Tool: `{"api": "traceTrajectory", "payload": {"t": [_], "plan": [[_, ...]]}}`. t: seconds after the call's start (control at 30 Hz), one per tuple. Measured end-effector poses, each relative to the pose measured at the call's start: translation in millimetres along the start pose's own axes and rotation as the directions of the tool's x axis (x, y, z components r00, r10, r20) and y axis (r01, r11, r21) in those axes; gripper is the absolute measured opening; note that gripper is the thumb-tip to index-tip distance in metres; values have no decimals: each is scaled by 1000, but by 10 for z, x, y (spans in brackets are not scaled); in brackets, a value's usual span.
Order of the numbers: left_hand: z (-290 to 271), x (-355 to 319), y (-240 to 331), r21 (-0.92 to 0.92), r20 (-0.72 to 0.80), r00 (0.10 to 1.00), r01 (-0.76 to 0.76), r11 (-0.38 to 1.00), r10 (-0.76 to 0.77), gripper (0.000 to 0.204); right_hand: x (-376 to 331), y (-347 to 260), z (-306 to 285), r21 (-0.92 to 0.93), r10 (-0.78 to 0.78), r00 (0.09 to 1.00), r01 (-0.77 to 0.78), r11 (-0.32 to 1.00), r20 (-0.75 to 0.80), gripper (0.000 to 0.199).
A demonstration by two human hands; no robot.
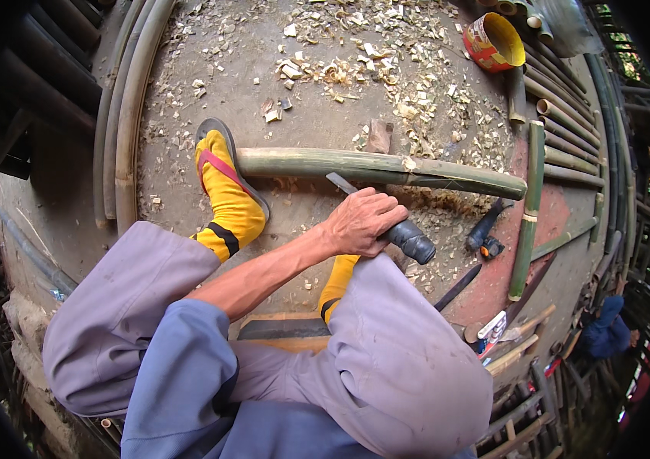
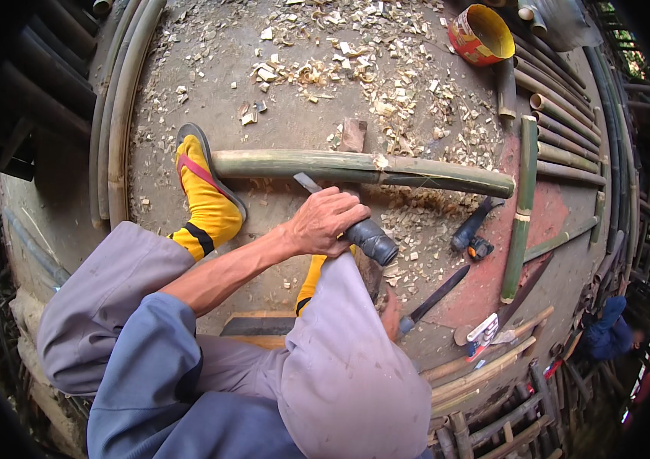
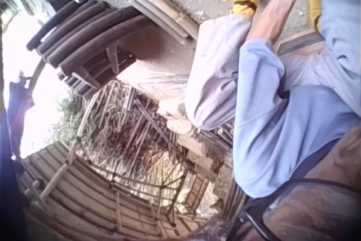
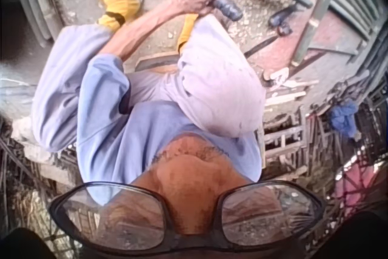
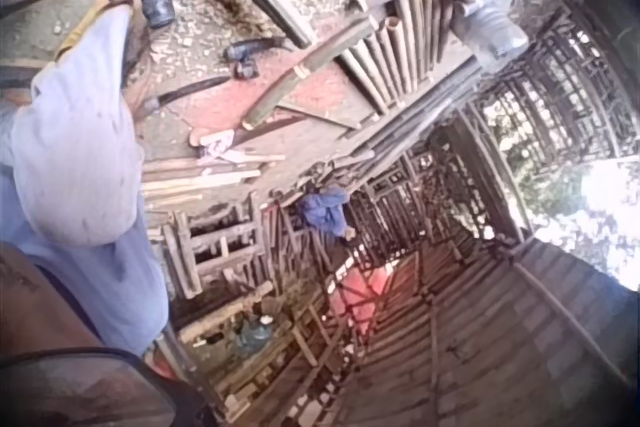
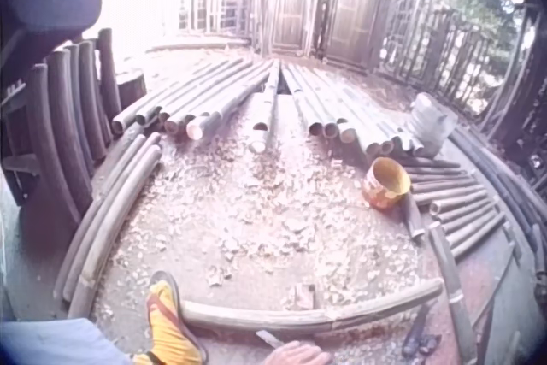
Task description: The person carves and shapes bamboo stalks using a hand saw, a chisel, a wooden mallet, and a knife, working on the floor among several bamboo sections.
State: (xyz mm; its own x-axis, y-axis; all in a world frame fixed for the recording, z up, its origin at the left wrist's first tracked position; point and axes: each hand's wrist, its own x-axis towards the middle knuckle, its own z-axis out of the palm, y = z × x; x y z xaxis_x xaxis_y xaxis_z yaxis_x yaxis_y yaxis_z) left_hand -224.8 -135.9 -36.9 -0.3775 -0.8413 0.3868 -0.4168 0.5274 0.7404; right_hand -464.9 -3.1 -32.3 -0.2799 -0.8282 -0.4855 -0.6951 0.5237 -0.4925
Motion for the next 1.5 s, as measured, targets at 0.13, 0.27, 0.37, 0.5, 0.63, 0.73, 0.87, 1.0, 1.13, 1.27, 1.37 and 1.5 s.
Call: {"api": "traceTrajectory", "payload": {"t": [0.13, 0.27, 0.37, 0.5, 0.63, 0.73, 0.87, 1.0, 1.13, 1.27, 1.37, 1.5], "plan": [[41, -44, -45, 24, 12, 999, -51, 998, 50, 42, -3, 22, 127, 20, -10, 999, 11, 1000, -41, 65], [53, -70, -78, 48, 4, 999, -49, 998, 49, 38, 7, 3, 140, 41, -15, 999, 17, 999, -47, 71], [64, -87, -97, 34, 2, 999, -48, 998, 48, 37, -3, 0, 148, 58, -17, 999, 20, 998, -50, 76], [85, -84, -106, 29, -2, 998, -60, 998, 60, 36, -7, 6, 134, 87, -28, 999, 31, 996, -39, 83], [80, -89, -122, 34, 33, 997, -65, 997, 63, 33, -16, 49, 124, 128, -39, 999, 41, 991, -14, 90], [72, -13, -171, 33, 34, 999, -18, 999, 17, 31, -14, 50, 39, 192, -72, 997, 63, 979, 41, 95], [87, 240, -206, -23, -51, 979, 196, 980, -197, 23, -116, -256, -498, 348, -268, 962, 235, 908, 49, 102], [76, 392, -292, -12, -160, 931, 331, 943, -329, 21, 10, -998, -1270, 325, -305, 856, 454, 830, -418, 104], [85, 491, -273, -23, -186, 900, 397, 918, -394, 22, 166, -1477, -1403, 445, -315, 836, 515, 733, -449, 97], [44, 442, -427, 10, -187, 895, 413, 911, -404, 21, 135, -1892, -993, -90, -576, 813, 569, 817, -84, 96], [61, 435, -444, 67, -219, 892, 418, 906, -396, 18, 195, -1775, -1206, 254, -563, 826, 550, 796, -25, 97], [64, 475, -415, 36, -162, 882, 454, 890, -443, 20, 100, -1820, -1671, 325, -472, 783, 606, 726, -406, 86]]}}
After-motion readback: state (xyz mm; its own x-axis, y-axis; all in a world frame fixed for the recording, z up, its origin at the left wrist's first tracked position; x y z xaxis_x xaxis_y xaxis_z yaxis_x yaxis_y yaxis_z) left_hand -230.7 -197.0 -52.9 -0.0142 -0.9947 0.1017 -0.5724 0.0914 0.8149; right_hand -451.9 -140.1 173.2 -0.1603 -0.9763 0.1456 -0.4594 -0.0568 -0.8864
